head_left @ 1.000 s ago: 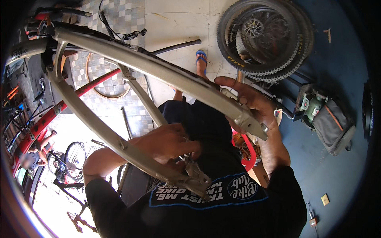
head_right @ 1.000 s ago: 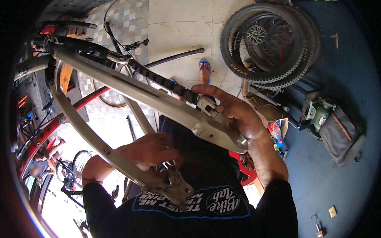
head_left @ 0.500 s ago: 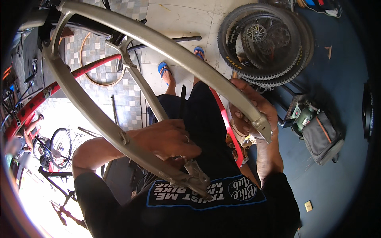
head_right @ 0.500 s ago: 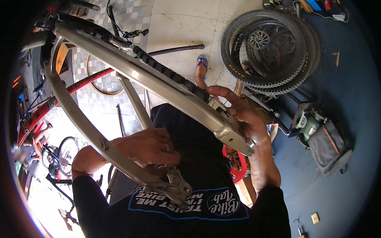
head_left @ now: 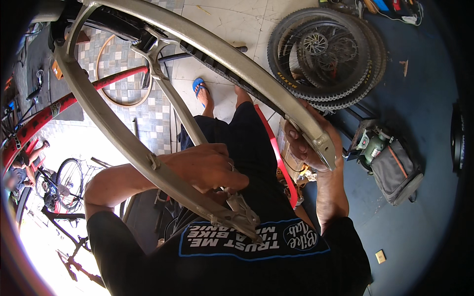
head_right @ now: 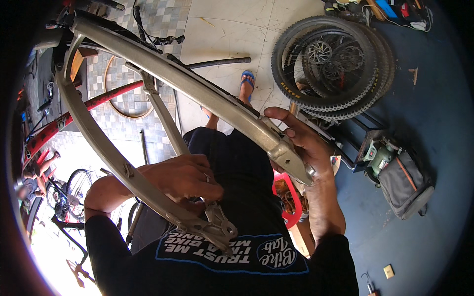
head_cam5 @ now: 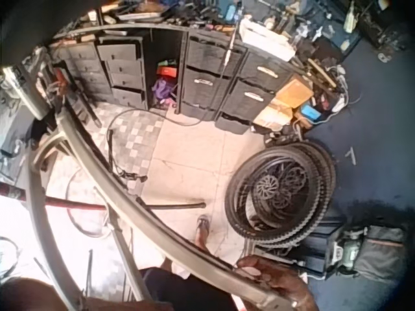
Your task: The person assembles a bicycle fork by inserting small metal parts into the fork's dropouts and tightening them. They handle the fork, small metal parts, and a tool, working in a bicycle repair shop.
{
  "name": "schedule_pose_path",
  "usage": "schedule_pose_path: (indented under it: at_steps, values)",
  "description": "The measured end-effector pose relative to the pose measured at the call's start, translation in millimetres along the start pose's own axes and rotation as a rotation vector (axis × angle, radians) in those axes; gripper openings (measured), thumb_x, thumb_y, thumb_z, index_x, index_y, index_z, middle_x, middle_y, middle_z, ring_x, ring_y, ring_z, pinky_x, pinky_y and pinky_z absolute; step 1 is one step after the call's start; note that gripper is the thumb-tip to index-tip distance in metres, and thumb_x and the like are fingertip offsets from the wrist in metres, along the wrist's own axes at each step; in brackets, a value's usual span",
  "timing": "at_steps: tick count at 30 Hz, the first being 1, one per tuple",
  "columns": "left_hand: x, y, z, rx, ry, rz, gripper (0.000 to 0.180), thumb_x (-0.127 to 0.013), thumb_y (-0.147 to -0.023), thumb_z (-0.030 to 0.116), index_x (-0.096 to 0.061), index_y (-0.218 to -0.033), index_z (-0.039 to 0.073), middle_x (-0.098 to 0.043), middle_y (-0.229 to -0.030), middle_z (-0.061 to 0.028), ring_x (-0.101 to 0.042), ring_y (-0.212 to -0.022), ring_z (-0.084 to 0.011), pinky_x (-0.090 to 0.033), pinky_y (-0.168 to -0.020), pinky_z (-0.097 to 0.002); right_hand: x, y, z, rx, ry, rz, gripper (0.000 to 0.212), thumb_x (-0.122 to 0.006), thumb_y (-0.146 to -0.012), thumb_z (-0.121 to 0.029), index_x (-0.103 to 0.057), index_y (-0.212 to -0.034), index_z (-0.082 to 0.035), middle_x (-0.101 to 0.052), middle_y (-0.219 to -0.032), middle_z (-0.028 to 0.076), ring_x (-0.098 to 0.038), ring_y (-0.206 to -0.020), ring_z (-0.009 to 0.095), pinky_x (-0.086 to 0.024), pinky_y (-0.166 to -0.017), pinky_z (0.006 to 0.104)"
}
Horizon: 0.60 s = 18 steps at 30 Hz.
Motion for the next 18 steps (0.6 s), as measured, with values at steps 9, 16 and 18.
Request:
schedule_pose_path:
  at_steps: [9,16,18]
  values:
    - [-3,2,0,0.013,0.02,-0.054,0.022,-0.076,-0.08,0.009,-0.058,-0.094,0.007,-0.066,-0.077,-0.0079,-0.068,-0.083,-0.0291,-0.047,-0.087,-0.0453,-2,-4,2,-0.035,-0.116,-0.149,0.056,-0.05,-0.103,-0.032,-0.041,-0.146,0.001,-0.056,-0.098,0.022,-0.059,-0.061,0.018,-0.051,-0.045,0.0272]
    - [-4,3,1,-0.021,0.048,-0.002,0.021,-0.075,-0.079,0.008,-0.057,-0.09,0.008,-0.063,-0.073,-0.0066,-0.067,-0.08,-0.029,-0.047,-0.085,-0.0452,3,-6,-11,-0.039,0.206,-0.141,0.054,-0.05,-0.105,-0.04,-0.043,-0.141,0.0,-0.056,-0.101,0.025,-0.062,-0.053,0.018,-0.049,-0.037,0.0248]
    - [-3,2,2,-0.009,0.022,-0.022,0.021,-0.075,-0.079,0.008,-0.057,-0.091,0.008,-0.064,-0.073,-0.0067,-0.068,-0.081,-0.0287,-0.047,-0.085,-0.0452,-4,-6,-9,-0.151,0.124,-0.042,0.055,-0.053,-0.102,-0.036,-0.043,-0.141,0.001,-0.057,-0.101,0.024,-0.061,-0.053,0.018,-0.05,-0.039,0.026]
Point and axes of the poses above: each hand's wrist, its own y-axis away from the middle knuckle, its own x-axis out of the back of the hand, z = x × y, the point moved 7 cm from there along -y, towards the middle knuckle
